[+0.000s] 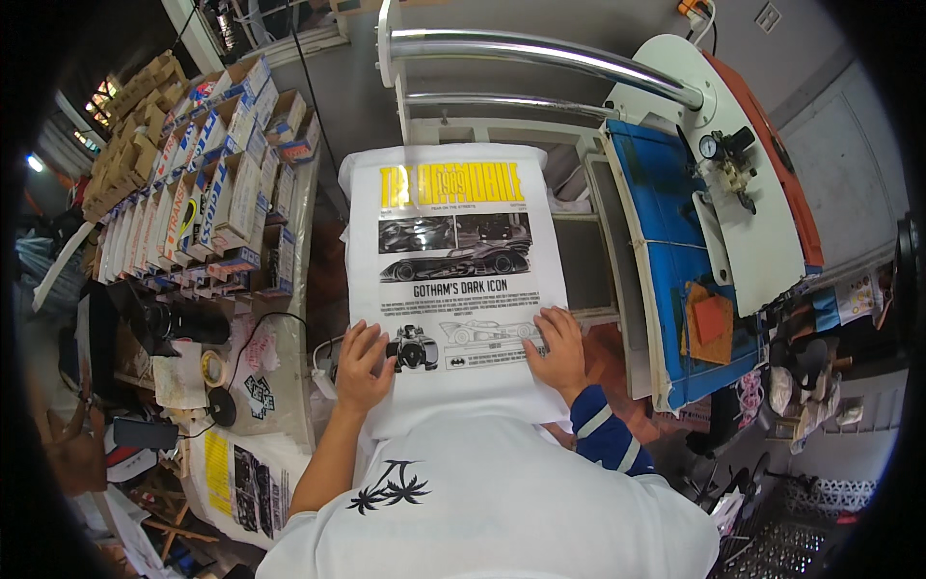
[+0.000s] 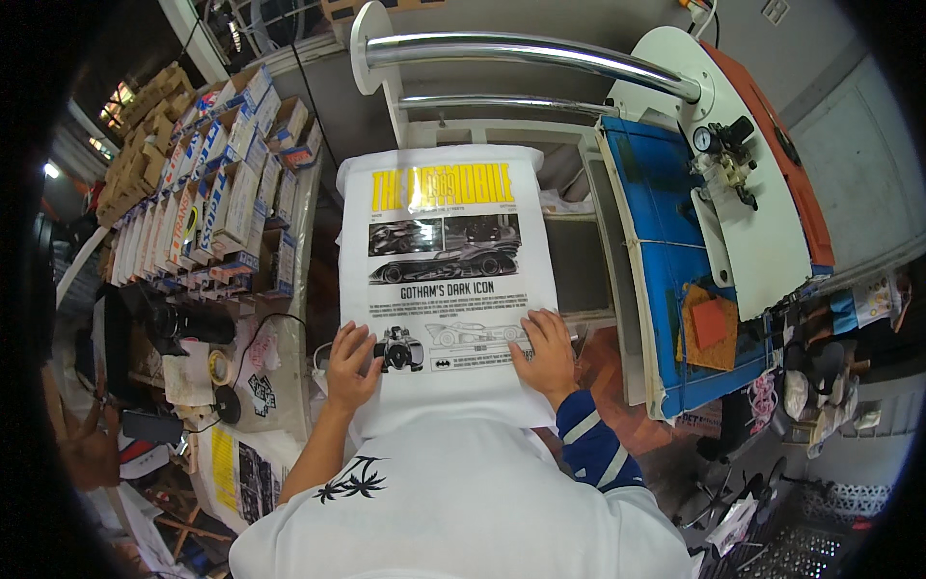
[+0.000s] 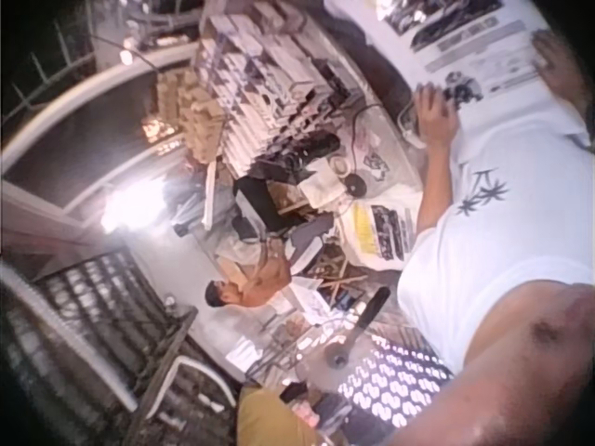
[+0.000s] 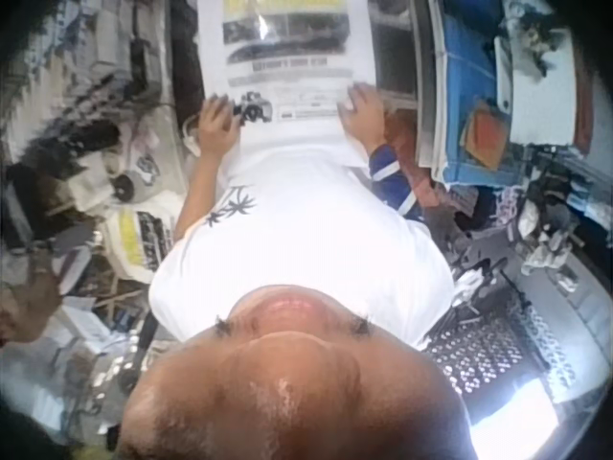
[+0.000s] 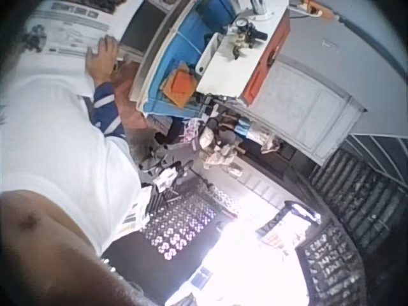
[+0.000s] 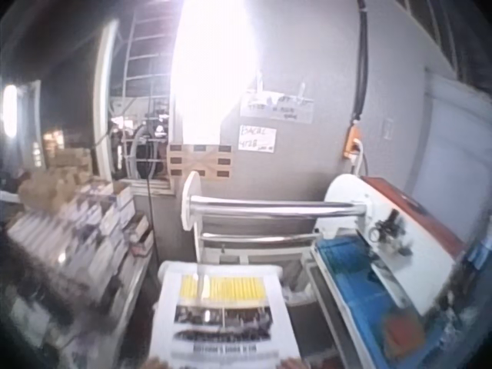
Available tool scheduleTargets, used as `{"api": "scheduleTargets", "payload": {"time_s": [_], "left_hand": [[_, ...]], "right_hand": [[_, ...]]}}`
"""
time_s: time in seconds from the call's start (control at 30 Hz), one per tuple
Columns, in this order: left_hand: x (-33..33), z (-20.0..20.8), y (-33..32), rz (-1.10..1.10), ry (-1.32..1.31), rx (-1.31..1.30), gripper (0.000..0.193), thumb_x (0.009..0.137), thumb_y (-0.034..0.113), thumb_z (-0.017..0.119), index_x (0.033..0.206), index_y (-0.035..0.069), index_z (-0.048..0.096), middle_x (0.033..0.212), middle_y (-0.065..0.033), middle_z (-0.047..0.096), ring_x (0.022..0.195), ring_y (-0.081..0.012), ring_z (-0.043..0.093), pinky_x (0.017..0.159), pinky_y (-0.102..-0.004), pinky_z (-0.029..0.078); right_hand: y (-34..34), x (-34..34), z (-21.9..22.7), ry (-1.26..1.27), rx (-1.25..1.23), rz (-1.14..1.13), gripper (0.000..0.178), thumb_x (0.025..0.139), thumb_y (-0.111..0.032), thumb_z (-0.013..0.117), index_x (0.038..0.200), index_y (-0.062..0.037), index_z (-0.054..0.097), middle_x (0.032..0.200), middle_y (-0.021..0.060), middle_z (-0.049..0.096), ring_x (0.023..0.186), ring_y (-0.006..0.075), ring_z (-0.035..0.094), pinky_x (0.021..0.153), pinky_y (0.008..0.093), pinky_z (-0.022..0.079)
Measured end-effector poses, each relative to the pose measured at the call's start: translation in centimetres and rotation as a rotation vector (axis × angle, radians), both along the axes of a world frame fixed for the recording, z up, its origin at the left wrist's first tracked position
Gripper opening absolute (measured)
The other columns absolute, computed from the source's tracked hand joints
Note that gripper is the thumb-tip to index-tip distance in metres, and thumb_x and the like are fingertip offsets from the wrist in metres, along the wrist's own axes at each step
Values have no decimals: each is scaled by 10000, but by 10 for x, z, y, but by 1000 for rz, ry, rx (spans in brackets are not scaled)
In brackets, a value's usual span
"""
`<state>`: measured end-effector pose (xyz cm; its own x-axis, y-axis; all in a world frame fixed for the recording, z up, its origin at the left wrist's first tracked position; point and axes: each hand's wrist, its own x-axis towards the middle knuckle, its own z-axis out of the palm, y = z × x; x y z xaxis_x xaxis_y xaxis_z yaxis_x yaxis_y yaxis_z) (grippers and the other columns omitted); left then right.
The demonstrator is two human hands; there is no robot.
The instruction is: The person places white t-shirts onto a heat press machine, aligns them, and operates the press to apply a Batman logo. They then remove the shirts, inspect the printed logos, and repeat the process with additional shirts.
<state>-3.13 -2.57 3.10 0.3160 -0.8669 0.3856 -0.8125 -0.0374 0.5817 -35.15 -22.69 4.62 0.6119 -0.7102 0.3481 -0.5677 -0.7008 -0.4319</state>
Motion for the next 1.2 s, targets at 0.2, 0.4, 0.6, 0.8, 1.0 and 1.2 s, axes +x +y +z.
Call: {"api": "scheduleTargets", "payload": {"time_s": [0.2, 0.4, 0.6, 0.8, 1.0, 1.2], "left_hand": [[-5, 14, -2, 48, -41, 114, 333, 744, 143, 752, 1067, 71, 714, 1242, -125, 619, 1291, -366, 487, 1147, -567, 286], [57, 23, -79, 179, -159, 63, 192, 738, 160, 741, 919, 99, 716, 1165, -102, 618, 1238, -345, 484, 1125, -540, 271], [178, -46, -206, 405, 623, -82, 259, 915, 277, 679, 1049, 58, 710, 1092, -129, 669, 998, -278, 633, 887, -371, 501], [204, -59, -241, 281, 1800, 200, 525, 1043, 489, 469, 1257, 38, 630, 1197, -123, 676, 1082, -260, 658, 923, -413, 539], [248, -89, -259, 361, 1636, -110, 401, 1006, 244, 599, 1286, -41, 570, 1242, -187, 652, 1114, -302, 652, 986, -444, 534], [251, -68, -246, 366, 1583, -164, 319, 986, 180, 623, 1244, -7, 600, 1181, -134, 663, 1128, -269, 631, 1000, -418, 512]], "right_hand": [[-3, 4, 5, -43, 49, -8, 304, 797, -171, 751, 1051, -24, 675, 1207, 165, 620, 1186, 388, 540, 1048, 505, 414], [-123, 33, -21, -272, -78, -218, 121, 827, -74, 717, 932, -23, 686, 1047, 151, 679, 1001, 340, 638, 886, 405, 509], [-272, 88, -76, -680, 688, -483, 289, 941, -205, 664, 1131, 11, 683, 1062, 133, 711, 958, 280, 686, 825, 384, 541], [-302, 129, -52, -949, 1593, -299, 418, 984, -308, 592, 1257, 8, 616, 1103, 116, 702, 981, 251, 685, 879, 381, 554], [-351, 116, -65, -1044, 1401, -522, 405, 897, -180, 699, 1239, 17, 607, 1092, 147, 691, 952, 287, 688, 831, 439, 568], [-339, 119, -28, -969, 1328, -557, 310, 856, -153, 752, 1108, 10, 672, 1013, 125, 705, 859, 265, 700, 693, 438, 572]]}}
